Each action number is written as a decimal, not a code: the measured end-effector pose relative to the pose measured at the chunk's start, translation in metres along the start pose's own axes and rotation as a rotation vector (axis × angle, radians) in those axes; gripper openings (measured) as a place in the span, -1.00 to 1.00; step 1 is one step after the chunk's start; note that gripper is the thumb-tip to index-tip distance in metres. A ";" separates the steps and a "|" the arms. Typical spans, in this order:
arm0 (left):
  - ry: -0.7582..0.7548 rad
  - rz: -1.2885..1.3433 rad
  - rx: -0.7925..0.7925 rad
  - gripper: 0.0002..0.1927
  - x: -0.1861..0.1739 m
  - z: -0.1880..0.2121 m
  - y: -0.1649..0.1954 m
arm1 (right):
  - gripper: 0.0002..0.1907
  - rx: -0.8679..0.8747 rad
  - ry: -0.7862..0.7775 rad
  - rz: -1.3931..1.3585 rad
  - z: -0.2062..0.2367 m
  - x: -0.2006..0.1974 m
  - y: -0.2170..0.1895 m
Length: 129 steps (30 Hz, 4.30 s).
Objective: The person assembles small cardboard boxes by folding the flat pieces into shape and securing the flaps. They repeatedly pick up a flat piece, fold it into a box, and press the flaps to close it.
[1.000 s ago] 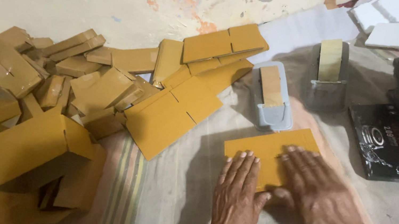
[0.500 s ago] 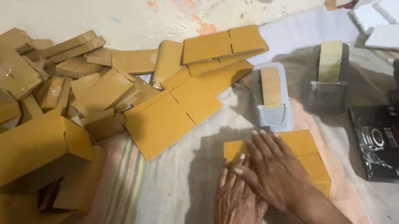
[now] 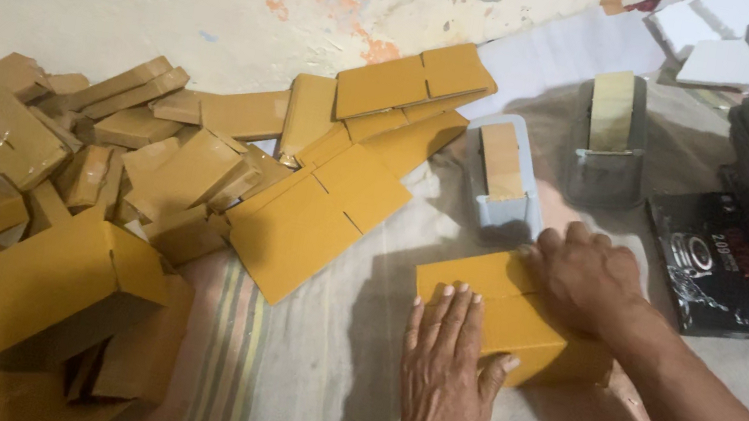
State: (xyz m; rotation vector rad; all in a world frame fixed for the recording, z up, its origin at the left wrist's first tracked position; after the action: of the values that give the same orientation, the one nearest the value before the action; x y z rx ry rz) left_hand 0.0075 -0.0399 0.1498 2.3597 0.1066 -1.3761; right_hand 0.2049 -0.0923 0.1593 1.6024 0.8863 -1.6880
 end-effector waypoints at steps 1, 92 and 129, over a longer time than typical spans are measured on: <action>-0.005 0.010 0.001 -0.27 0.002 -0.001 -0.001 | -0.48 0.036 0.021 0.025 0.005 0.002 0.005; -0.352 -0.013 -0.428 -0.48 0.039 -0.086 -0.062 | -0.66 -0.057 0.033 0.033 -0.001 -0.004 -0.025; -0.342 -0.065 -0.249 -0.35 0.016 -0.054 -0.024 | -0.22 0.101 0.175 0.009 0.039 0.000 -0.038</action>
State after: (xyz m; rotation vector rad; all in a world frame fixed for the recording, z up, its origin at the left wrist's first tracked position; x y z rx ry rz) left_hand 0.0537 0.0004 0.1523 1.9074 0.2429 -1.6703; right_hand 0.1513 -0.1024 0.1620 1.8418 0.8890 -1.6278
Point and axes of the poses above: each hand's wrist, its own z-axis away from the middle knuckle, its own x-axis out of the palm, y = z × x, the point moved 4 cm from there along -z, towards the middle knuckle, and after that the axes turned 4 degrees about -x, right-handed, at the moved point
